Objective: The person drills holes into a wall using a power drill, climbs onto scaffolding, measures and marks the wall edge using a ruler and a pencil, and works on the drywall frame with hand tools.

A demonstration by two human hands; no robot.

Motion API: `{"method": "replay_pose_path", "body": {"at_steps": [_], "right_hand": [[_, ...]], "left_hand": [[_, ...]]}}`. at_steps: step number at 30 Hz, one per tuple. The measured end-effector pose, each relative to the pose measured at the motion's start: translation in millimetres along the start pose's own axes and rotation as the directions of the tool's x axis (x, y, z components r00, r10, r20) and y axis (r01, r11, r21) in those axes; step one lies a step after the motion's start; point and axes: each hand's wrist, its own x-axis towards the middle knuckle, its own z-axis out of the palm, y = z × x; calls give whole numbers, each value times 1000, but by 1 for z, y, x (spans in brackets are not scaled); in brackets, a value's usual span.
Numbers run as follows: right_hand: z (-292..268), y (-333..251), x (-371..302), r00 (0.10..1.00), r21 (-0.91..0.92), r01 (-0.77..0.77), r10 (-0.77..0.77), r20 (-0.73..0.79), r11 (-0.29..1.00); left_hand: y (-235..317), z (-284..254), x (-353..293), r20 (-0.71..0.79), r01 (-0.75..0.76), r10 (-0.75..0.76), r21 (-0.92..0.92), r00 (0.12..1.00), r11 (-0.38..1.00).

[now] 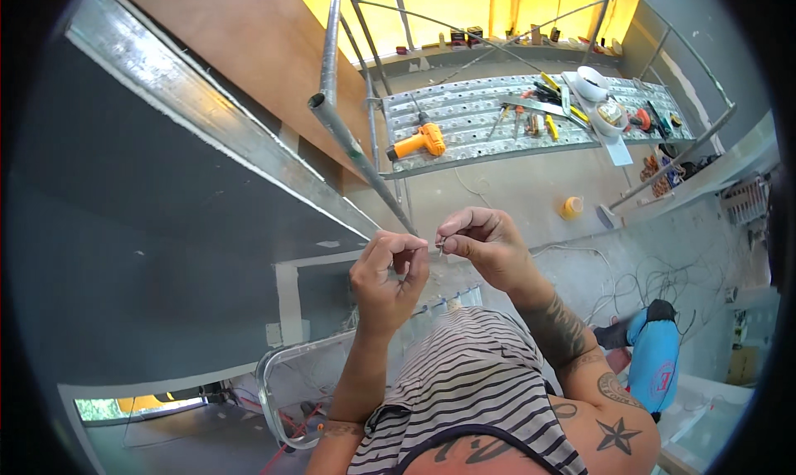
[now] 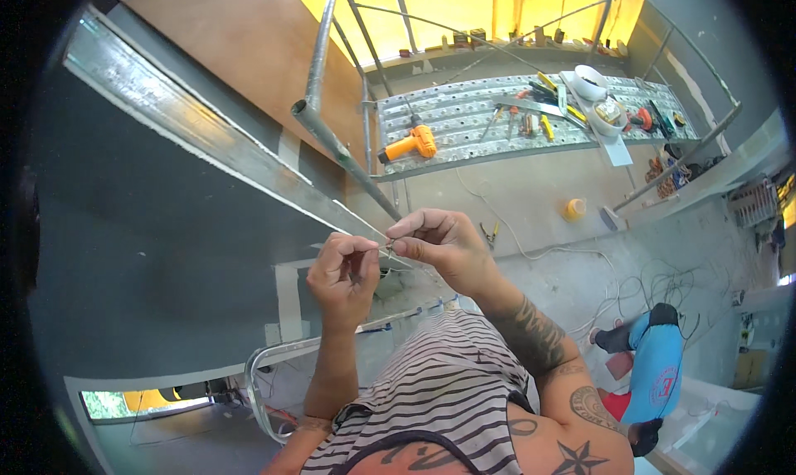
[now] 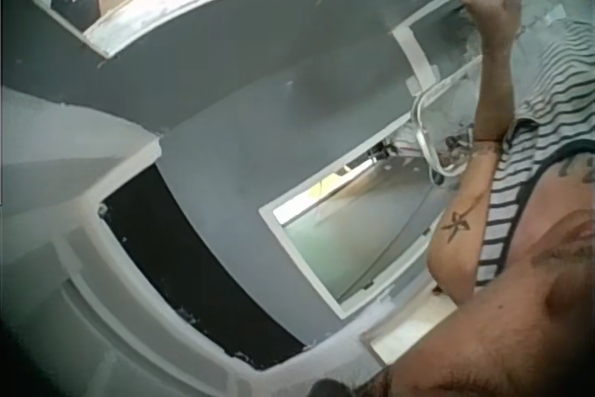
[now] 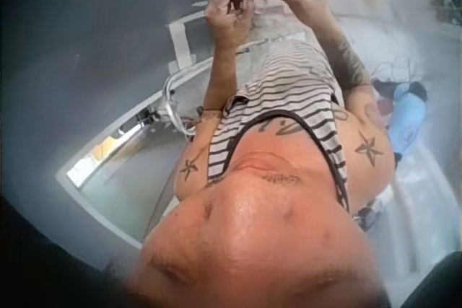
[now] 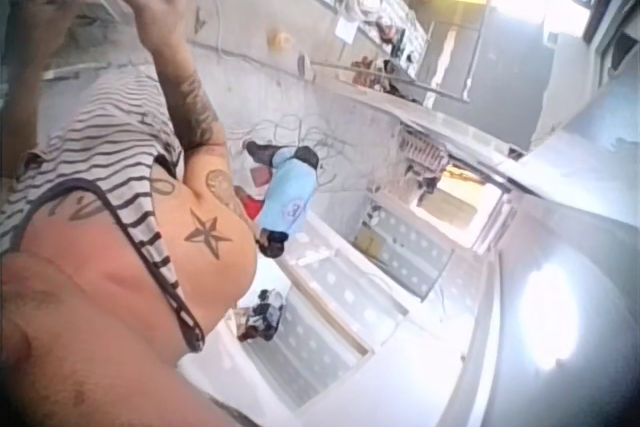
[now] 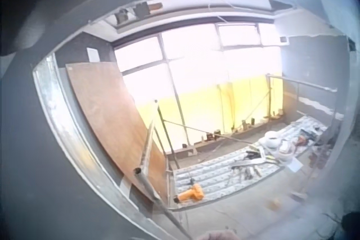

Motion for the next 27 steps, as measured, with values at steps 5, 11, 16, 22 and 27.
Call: {"method": "replay_pose_path", "body": {"at_steps": [5,11,16,22,27], "right_hand": [[19,1,2,991,78,-40,29,133,996],[46,-6,-3,991,6,27,-28,130,1000],[52,-10,-4,990,-88,71,-60,129,994],[61,-10,-6,977,-221,164,-128,170,961],[41,11,-8,994,-292,2,31,107,956]], "left_hand": [[19,-21,-6,-19,-36,37,46,999,998],[29,-32,-12,-120,-138,165,211,979,968],[39,-38,-16,-82,-104,121,193,989,976],[45,-42,-19,-183,-72,100,150,978,986],[29,-38,-34,-102,-25,44,182,994,983]]}}
